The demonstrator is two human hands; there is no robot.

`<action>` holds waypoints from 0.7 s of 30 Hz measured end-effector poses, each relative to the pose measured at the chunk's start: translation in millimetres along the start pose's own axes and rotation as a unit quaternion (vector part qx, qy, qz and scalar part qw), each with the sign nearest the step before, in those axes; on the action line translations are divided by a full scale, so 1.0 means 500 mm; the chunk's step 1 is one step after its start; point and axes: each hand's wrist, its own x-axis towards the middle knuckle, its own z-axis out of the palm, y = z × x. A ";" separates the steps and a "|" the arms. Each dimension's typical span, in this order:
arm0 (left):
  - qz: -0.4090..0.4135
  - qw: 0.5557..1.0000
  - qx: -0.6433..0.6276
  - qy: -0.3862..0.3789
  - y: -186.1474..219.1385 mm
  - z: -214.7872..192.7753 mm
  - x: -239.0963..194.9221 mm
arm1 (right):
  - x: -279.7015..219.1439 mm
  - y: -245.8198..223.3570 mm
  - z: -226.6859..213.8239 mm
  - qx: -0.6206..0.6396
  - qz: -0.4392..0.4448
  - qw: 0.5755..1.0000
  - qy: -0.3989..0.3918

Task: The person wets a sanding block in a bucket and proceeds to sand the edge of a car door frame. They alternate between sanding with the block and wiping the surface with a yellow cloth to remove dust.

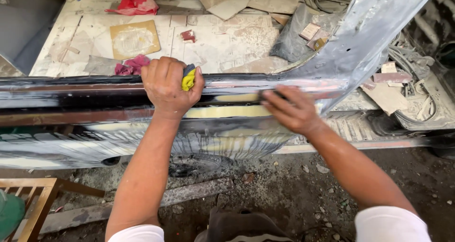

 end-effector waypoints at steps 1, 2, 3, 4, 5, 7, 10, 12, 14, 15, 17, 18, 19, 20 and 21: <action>0.001 1.000 -0.001 0.001 -0.004 0.001 0.002 | 0.049 -0.020 0.032 -0.002 0.000 1.000 0.000; 0.000 1.000 -0.005 -0.001 -0.002 -0.001 -0.006 | 0.089 -0.049 0.058 0.041 -0.018 0.999 0.005; -0.001 1.000 -0.010 -0.003 0.000 -0.004 -0.015 | 0.129 -0.079 0.086 0.084 -0.036 0.996 0.010; -0.002 1.000 -0.009 -0.004 -0.003 -0.004 -0.018 | 0.144 -0.087 0.084 0.086 -0.036 0.996 0.009; -0.001 1.000 -0.011 -0.007 -0.006 -0.005 -0.020 | 0.161 -0.095 0.082 0.096 -0.044 0.994 0.003; 0.009 1.000 -0.013 -0.006 -0.016 -0.003 -0.010 | 0.154 -0.080 0.078 0.101 -0.051 0.994 0.004; -0.001 1.000 -0.012 -0.023 -0.017 -0.007 -0.019 | 0.047 -0.028 0.043 0.104 -0.032 0.994 -0.006; 0.003 1.000 -0.023 -0.021 -0.016 -0.002 -0.016 | -0.045 0.020 -0.014 -0.010 0.007 1.000 0.006; 0.003 1.000 -0.015 -0.008 -0.007 -0.002 -0.011 | -0.063 0.030 -0.018 -0.024 0.006 1.000 -0.004; 0.003 1.000 -0.006 0.004 -0.002 -0.003 -0.008 | -0.072 0.034 -0.021 -0.037 0.007 0.999 -0.014; 0.003 1.000 -0.004 0.006 -0.002 0.001 -0.004 | -0.021 0.010 0.023 -0.007 -0.016 1.000 0.012; -0.002 1.000 0.002 0.005 -0.001 0.000 -0.008 | 0.005 -0.003 0.046 0.029 -0.041 0.998 0.036; -0.003 1.000 0.003 0.006 -0.004 -0.001 -0.009 | 0.064 -0.030 0.058 0.030 -0.042 0.998 0.037; -0.004 1.000 -0.002 0.002 -0.004 -0.001 -0.013 | 0.117 -0.060 0.066 0.052 -0.048 0.997 0.018; -0.005 1.000 -0.008 -0.001 -0.003 -0.001 -0.016 | 0.171 -0.090 0.074 0.074 -0.054 0.996 -0.001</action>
